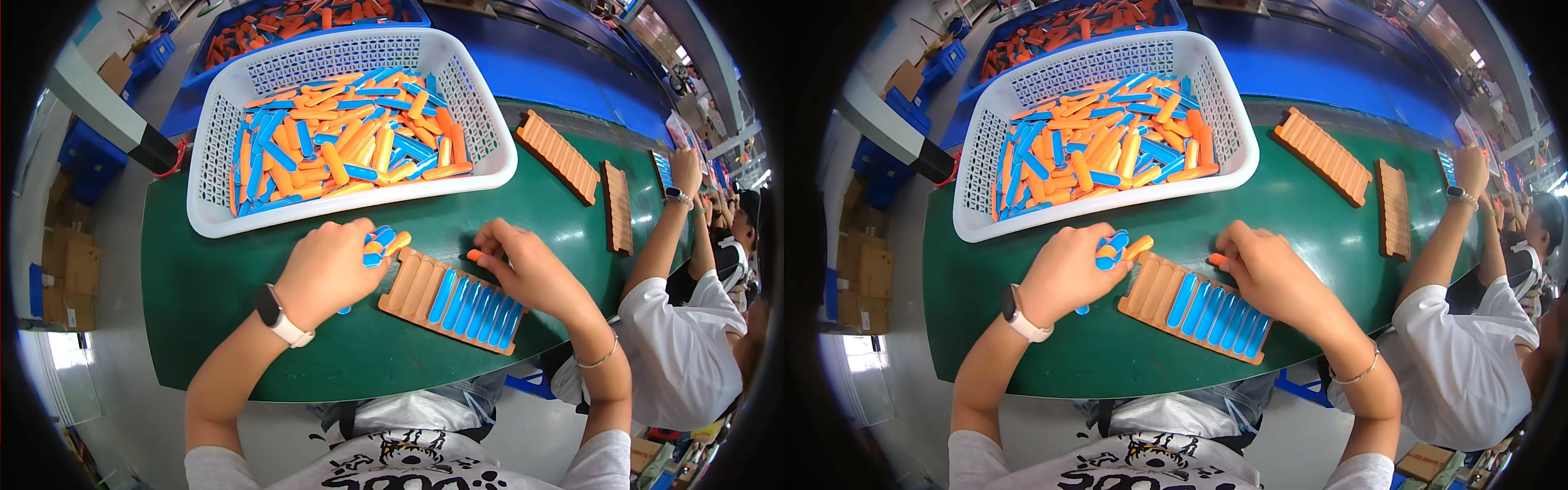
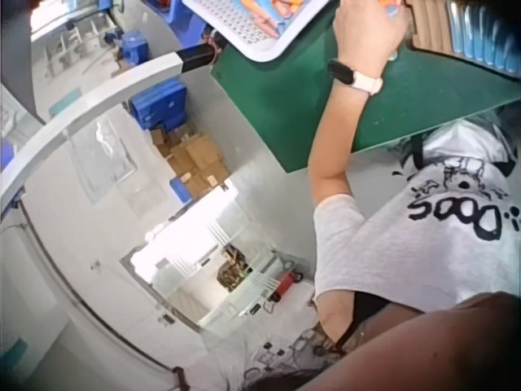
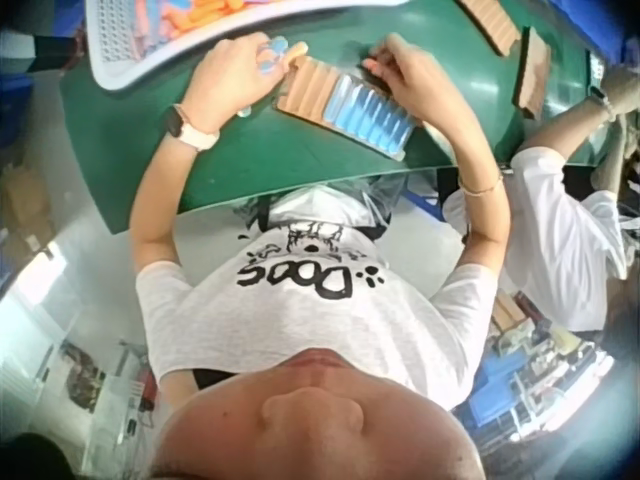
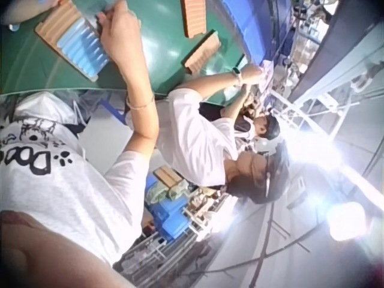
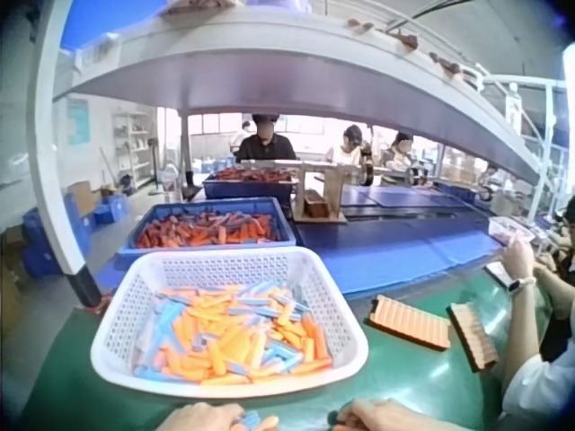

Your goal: The person assembles blue and orange plastic parts into a brown assembly tray by hand.

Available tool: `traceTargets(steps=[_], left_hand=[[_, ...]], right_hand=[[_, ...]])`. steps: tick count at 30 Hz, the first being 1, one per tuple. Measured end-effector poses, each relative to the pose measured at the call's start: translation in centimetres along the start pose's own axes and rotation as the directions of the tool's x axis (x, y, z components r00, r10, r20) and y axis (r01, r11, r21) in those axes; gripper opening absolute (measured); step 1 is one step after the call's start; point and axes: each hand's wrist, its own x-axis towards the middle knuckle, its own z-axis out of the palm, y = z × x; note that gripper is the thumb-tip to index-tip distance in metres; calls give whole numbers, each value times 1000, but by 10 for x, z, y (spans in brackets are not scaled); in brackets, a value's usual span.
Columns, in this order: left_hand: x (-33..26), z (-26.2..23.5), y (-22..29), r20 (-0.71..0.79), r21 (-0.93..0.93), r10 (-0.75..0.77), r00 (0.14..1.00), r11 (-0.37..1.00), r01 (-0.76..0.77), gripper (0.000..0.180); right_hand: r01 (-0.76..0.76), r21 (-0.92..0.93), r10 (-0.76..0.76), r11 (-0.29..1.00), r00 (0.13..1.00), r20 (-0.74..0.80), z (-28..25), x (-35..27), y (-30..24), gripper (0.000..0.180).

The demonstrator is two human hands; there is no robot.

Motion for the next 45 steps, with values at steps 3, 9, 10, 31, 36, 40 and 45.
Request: traceTargets(steps=[3,9,10,31,36,40,45], left_hand=[[-8,-4,-6,25,-24,-73,997,997,74,33],[-32,-6,-20,-24,130,-52,998,990,55,27],[-35,-6,-23,-19,125,-54,998,991,56,27],[-49,-15,-47,-103,-479,-152,983,874,85,27],[-48,-18,-45,-24,-472,-171,985,871,140,24],[-48,-17,-44,-36,-469,-160,986,874,125,27],[-49,-14,-45,-59,-462,-163,985,879,118,24]], right_hand=[[295,-168,-327,941,921,-214,5,0,2,18],[352,-40,-339,935,857,-388,-2,-9,-15,13],[362,157,-299,919,898,-321,1,-9,-15,12],[112,278,-109,954,994,-25,3,40,-8,10],[97,-148,-120,984,980,-157,10,36,-14,15],[305,-339,-365,890,922,-129,10,40,-24,20],[77,139,-84,987,996,42,-1,40,-48,14]])
